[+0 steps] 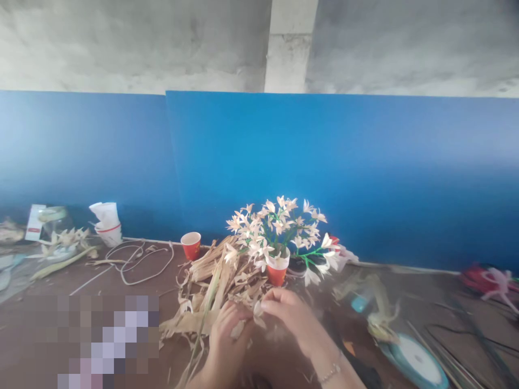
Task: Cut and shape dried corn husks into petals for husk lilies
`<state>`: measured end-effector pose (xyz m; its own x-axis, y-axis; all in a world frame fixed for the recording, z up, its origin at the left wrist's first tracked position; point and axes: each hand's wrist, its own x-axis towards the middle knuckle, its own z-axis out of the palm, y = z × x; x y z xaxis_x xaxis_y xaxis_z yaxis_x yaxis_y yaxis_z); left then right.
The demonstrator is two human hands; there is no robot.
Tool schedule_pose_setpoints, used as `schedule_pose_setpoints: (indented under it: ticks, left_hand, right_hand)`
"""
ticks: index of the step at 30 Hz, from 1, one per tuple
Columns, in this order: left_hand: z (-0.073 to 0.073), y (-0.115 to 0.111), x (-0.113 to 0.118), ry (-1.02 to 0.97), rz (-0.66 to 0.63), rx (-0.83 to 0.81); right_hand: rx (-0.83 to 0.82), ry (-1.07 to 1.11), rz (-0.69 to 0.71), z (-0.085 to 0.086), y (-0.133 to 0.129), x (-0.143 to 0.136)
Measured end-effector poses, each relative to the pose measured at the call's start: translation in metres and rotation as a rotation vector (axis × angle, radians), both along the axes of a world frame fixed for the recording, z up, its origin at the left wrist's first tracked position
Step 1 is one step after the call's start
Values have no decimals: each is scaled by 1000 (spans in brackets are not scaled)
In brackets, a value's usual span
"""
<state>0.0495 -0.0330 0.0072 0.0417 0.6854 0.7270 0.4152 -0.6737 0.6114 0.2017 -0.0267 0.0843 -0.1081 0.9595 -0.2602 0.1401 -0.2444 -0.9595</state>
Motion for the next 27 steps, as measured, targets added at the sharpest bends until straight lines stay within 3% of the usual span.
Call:
schedule_pose_setpoints:
  ticks: [14,27]
  left_hand:
    - [2,0,-1,-65,20,-150]
    - [-5,-1,-3,-31,-81,-233]
  right_hand:
    - [-39,51,28,-2,0,-2]
    - [-44,86,27,-5,1,-4]
